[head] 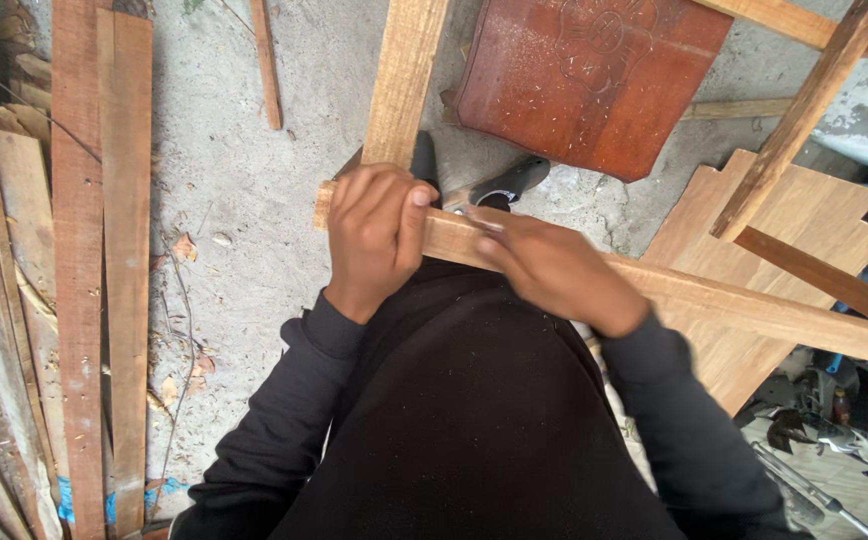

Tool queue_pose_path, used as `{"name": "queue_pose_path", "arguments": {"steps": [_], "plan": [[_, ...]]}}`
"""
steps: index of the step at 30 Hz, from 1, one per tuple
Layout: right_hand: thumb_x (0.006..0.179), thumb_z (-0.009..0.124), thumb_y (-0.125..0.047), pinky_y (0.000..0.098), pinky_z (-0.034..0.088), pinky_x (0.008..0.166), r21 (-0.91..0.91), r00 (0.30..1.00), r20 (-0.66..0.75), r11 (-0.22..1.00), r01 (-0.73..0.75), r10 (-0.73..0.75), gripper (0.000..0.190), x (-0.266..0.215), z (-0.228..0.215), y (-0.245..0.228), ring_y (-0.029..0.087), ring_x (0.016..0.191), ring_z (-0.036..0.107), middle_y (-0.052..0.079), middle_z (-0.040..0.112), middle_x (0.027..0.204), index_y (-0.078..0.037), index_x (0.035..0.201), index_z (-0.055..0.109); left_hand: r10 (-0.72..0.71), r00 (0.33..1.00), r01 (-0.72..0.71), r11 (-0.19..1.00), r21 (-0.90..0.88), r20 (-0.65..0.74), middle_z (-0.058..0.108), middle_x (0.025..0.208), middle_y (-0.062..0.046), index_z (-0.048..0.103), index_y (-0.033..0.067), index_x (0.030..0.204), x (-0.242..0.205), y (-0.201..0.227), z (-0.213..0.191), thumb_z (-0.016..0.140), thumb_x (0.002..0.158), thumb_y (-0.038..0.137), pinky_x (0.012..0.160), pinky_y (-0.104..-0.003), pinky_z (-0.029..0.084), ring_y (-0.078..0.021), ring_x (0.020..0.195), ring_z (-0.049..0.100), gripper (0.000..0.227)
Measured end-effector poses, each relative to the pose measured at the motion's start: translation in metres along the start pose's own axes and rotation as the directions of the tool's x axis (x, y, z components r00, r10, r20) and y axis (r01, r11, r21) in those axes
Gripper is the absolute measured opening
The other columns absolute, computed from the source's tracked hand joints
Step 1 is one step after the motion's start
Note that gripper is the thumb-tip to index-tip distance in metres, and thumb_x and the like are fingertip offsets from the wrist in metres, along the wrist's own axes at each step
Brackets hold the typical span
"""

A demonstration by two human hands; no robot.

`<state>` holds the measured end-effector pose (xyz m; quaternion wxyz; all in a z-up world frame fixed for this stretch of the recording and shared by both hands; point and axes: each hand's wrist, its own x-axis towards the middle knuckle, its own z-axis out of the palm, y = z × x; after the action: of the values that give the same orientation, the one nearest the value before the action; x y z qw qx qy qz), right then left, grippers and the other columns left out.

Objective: The person sands the surface and edges of a wooden frame structure using a piece of sandpaper.

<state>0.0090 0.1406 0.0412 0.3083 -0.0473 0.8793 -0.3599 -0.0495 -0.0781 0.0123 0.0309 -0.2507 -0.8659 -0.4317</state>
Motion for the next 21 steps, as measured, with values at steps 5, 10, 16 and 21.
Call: {"name": "queue_pose_path", "arguments": {"steps": [5, 10, 16, 21], "plan": [[0.105, 0.028, -0.052, 0.0416, 0.054, 0.097, -0.044, 0.925, 0.251, 0.958, -0.284, 0.286, 0.061, -0.012, -0.019, 0.003, 0.030, 0.106, 0.074, 0.016, 0.069, 0.129, -0.014, 0.140, 0.060, -0.078, 0.997, 0.078, 0.996, -0.037, -0.008, 0.068, 0.082, -0.008, 0.072, 0.0050, 0.087, 0.002, -0.014, 0.003, 0.054, 0.109, 0.013, 0.077, -0.038, 0.047, -0.0244, 0.084, 0.065, 0.029], [0.104, 0.029, -0.054, 0.0439, 0.053, 0.098, 0.073, 0.979, 0.160, 0.988, -0.137, 0.124, 0.068, 0.041, 0.016, -0.019, 0.035, 0.117, 0.067, 0.020, 0.067, 0.130, -0.010, 0.155, 0.042, -0.121, 0.992, 0.120, 0.991, -0.061, -0.016, 0.067, 0.081, -0.009, 0.072, 0.0028, 0.087, 0.002, -0.015, 0.008, 0.055, 0.109, 0.013, 0.074, -0.038, 0.050, -0.0253, 0.080, 0.063, 0.029], [0.108, 0.026, -0.051, 0.0447, 0.048, 0.103, 0.130, 0.995, 0.099, 0.992, 0.005, -0.018, 0.062, 0.029, -0.005, 0.011, 0.036, 0.125, 0.063, 0.018, 0.062, 0.143, -0.012, 0.149, 0.052, -0.104, 0.994, 0.100, 0.989, -0.111, -0.035, 0.068, 0.083, -0.009, 0.071, 0.0030, 0.087, 0.002, -0.015, 0.008, 0.055, 0.109, 0.012, 0.072, -0.038, 0.050, -0.0250, 0.079, 0.064, 0.029], [0.105, 0.023, -0.057, 0.0437, 0.049, 0.108, 0.106, 0.970, 0.159, 0.973, -0.203, 0.185, 0.063, 0.029, 0.002, 0.007, 0.034, 0.127, 0.065, 0.014, 0.068, 0.138, -0.021, 0.147, 0.055, -0.101, 0.994, 0.095, 0.989, -0.115, -0.045, 0.068, 0.083, -0.008, 0.070, 0.0040, 0.086, 0.003, -0.014, 0.006, 0.055, 0.108, 0.012, 0.074, -0.038, 0.051, -0.0254, 0.081, 0.065, 0.028]]}}
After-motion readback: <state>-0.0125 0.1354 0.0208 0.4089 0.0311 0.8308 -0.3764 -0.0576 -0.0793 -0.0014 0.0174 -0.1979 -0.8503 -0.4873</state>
